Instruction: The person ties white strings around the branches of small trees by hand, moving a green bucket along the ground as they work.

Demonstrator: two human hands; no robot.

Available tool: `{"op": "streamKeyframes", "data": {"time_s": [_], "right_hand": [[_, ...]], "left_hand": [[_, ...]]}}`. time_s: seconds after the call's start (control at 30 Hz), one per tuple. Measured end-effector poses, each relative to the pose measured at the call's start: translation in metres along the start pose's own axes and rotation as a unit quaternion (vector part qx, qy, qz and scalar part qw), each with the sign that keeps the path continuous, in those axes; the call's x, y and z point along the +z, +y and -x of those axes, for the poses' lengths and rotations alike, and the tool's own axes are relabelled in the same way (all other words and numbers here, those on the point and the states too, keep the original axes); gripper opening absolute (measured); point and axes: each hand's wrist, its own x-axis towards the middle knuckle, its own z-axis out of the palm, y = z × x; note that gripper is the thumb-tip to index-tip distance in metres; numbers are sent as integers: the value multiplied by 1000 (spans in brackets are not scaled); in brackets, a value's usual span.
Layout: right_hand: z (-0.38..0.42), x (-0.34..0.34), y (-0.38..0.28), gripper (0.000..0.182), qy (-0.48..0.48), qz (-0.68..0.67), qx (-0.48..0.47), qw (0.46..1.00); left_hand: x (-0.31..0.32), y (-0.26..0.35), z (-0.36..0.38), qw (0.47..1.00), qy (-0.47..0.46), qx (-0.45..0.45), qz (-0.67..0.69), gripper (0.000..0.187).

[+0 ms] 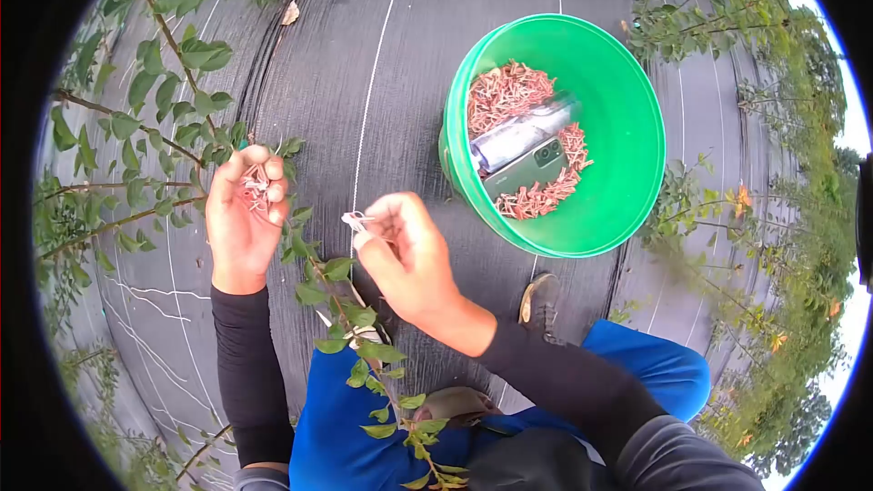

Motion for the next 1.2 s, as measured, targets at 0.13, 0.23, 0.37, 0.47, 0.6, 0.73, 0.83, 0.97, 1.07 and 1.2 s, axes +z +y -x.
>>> {"op": "streamKeyframes", "data": {"time_s": [0.13, 0.23, 0.37, 0.47, 0.6, 0.73, 0.83, 0.97, 1.07, 1.2], "right_hand": [[31, -80, -89, 28, 37, 45, -231, 971], [32, -131, -123, 23, 142, 208, -260, 932], [14, -182, -122, 38, 145, 487, -200, 838], [15, -201, -119, 41, 129, 571, -187, 789], [26, -165, -111, 36, 165, 503, -211, 821], [23, -83, -88, 24, 42, 483, -252, 837], [-6, -15, -62, 16, -103, 424, -208, 876], [-74, 45, 6, 19, -229, 436, -73, 867], [-123, 75, 46, 23, -262, 501, -44, 823], [-176, 100, 87, 23, -248, 505, -37, 826]], "left_hand": [[109, -24, 4, 980, -145, -68, -121, 28], [173, -66, -2, 955, -259, -64, -128, 32], [203, -142, -16, 809, -324, 157, -465, 49], [180, -118, 12, 813, -347, 212, -416, 44], [88, -48, 27, 818, -157, 349, -430, 25], [-82, -33, 10, 856, 200, 336, -338, 22], [-156, -35, 17, 879, 318, 224, -278, 23], [-188, -35, -4, 872, 300, 161, -351, 28], [-191, -37, -35, 870, 271, 125, -392, 35], [-181, -33, -50, 881, 232, 45, -409, 56]]}}
